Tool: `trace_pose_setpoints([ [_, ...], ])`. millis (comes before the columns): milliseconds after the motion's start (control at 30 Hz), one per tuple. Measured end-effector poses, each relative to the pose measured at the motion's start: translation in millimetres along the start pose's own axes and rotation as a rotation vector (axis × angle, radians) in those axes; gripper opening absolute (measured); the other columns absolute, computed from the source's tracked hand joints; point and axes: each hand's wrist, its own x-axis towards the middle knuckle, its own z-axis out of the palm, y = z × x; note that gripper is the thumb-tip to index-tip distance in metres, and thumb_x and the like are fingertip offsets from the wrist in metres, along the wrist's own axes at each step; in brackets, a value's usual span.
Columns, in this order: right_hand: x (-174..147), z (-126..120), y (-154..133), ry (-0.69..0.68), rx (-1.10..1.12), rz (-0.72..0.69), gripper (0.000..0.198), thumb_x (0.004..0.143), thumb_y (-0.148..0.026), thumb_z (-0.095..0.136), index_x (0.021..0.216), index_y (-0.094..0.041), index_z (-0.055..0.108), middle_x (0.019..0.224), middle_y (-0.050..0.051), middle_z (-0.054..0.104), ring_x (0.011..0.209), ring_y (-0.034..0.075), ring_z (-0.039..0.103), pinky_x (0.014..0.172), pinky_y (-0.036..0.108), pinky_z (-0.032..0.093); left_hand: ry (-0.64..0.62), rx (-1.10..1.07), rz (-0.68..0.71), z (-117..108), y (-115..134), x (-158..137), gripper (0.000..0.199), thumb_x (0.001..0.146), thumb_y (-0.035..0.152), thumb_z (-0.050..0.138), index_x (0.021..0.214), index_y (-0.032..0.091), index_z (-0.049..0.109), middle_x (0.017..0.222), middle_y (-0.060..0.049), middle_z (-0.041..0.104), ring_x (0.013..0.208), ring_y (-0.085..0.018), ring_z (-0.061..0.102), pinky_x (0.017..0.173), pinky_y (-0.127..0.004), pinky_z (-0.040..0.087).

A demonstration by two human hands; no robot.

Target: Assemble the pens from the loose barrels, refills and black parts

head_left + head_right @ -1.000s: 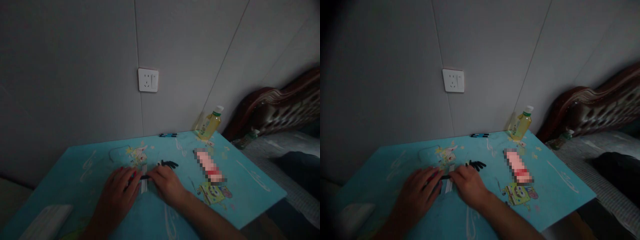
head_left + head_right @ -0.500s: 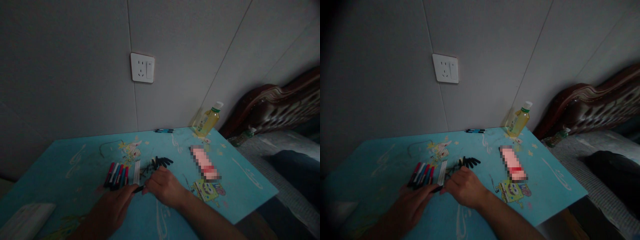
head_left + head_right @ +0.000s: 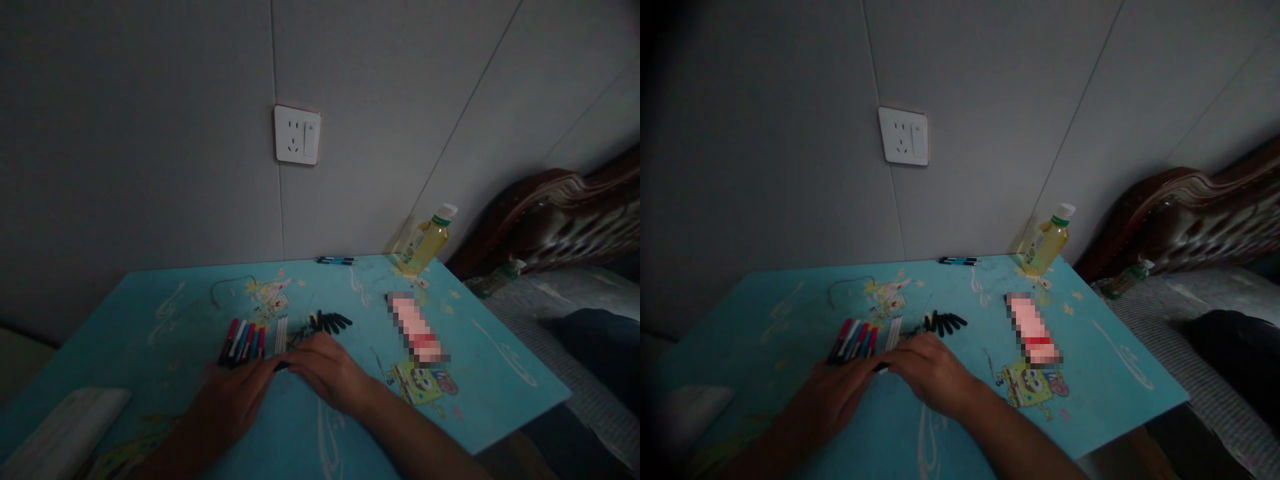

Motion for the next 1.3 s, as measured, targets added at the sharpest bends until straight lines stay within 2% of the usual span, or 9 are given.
trace_pose_setpoints([
  [67,0,1,-1,0.005,0.036,0.072,0.031,0.097,-0.032,0.057,0.125,-0.018,0.06,0.11,0.009,0.069,0.101,0.019,0.063,0.089,0.032,0.05,0.029,-0.002,-0.003,1,0,0,0.035,0.099,0.022,0.04,0.132,0.02,0.054,0.099,-0.007,0.073,0.081,-0.018,0.07,0.075,-0.03,0.052],
  [233,-2,10,1,0.015,0.135,0.285,0.021,0.1,-0.029,0.051,0.103,-0.02,0.07,0.085,0.004,0.069,0.078,0.014,0.064,0.074,0.026,0.052,0.007,0.018,-0.044,0,4,3,0.031,0.098,0.021,0.042,0.125,0.02,0.059,0.095,-0.007,0.073,0.077,-0.019,0.07,0.074,-0.031,0.053],
  [367,-3,10,3,0.073,0.17,0.215,0.018,0.097,-0.023,0.055,0.11,-0.021,0.068,0.095,0.005,0.068,0.087,0.016,0.064,0.079,0.027,0.053,-0.048,-0.095,-0.12,-3,12,7,0.033,0.098,0.019,0.038,0.124,0.019,0.058,0.101,-0.009,0.074,0.076,-0.019,0.071,0.069,-0.029,0.053],
  [500,-4,-5,13,0.128,0.117,0.115,0.019,0.096,-0.017,0.055,0.11,-0.022,0.067,0.102,0.007,0.068,0.096,0.018,0.063,0.085,0.032,0.053,-0.086,-0.252,-0.235,-8,16,10,0.034,0.1,0.02,0.034,0.127,0.02,0.055,0.097,-0.006,0.075,0.079,-0.018,0.072,0.07,-0.026,0.053],
  [633,-1,-29,30,0.1,0.022,0.242,0.017,0.097,-0.022,0.054,0.108,-0.023,0.067,0.097,0.007,0.067,0.092,0.019,0.063,0.084,0.034,0.053,-0.083,-0.147,-0.312,-9,11,11,0.033,0.101,0.024,0.035,0.124,0.02,0.057,0.101,-0.008,0.074,0.084,-0.022,0.071,0.08,-0.035,0.052],
  [733,-2,-41,43,0.078,-0.018,0.307,0.021,0.099,-0.024,0.049,0.11,-0.022,0.067,0.1,0.008,0.066,0.091,0.02,0.063,0.083,0.034,0.053,-0.102,-0.052,-0.319,-6,8,12,0.032,0.1,0.025,0.037,0.12,0.019,0.06,0.102,-0.009,0.073,0.084,-0.024,0.07,0.077,-0.036,0.051],
  [900,-6,-32,62,0.066,-0.083,0.34,0.024,0.099,-0.023,0.047,0.112,-0.022,0.067,0.101,0.009,0.067,0.093,0.021,0.064,0.083,0.035,0.052,-0.147,-0.005,-0.333,-4,10,13,0.031,0.099,0.025,0.038,0.118,0.02,0.063,0.095,-0.009,0.073,0.086,-0.026,0.068,0.081,-0.04,0.049],
  [1100,23,-22,71,-0.119,-0.175,0.393,0.015,0.092,-0.027,0.06,0.1,-0.021,0.072,0.091,0.006,0.072,0.082,0.019,0.066,0.08,0.032,0.05,-0.11,-0.032,-0.325,-1,10,13,0.03,0.099,0.026,0.039,0.117,0.02,0.063,0.084,-0.008,0.072,0.081,-0.024,0.069,0.078,-0.037,0.048],
  [1300,63,-27,69,-0.437,-0.34,0.322,0.02,0.093,-0.016,0.055,0.092,-0.018,0.075,0.093,0.007,0.072,0.088,0.018,0.066,0.081,0.027,0.045,-0.103,-0.035,-0.356,-2,5,16,0.027,0.099,0.024,0.041,0.116,0.022,0.061,0.087,-0.007,0.073,0.077,-0.023,0.07,0.071,-0.034,0.049],
])
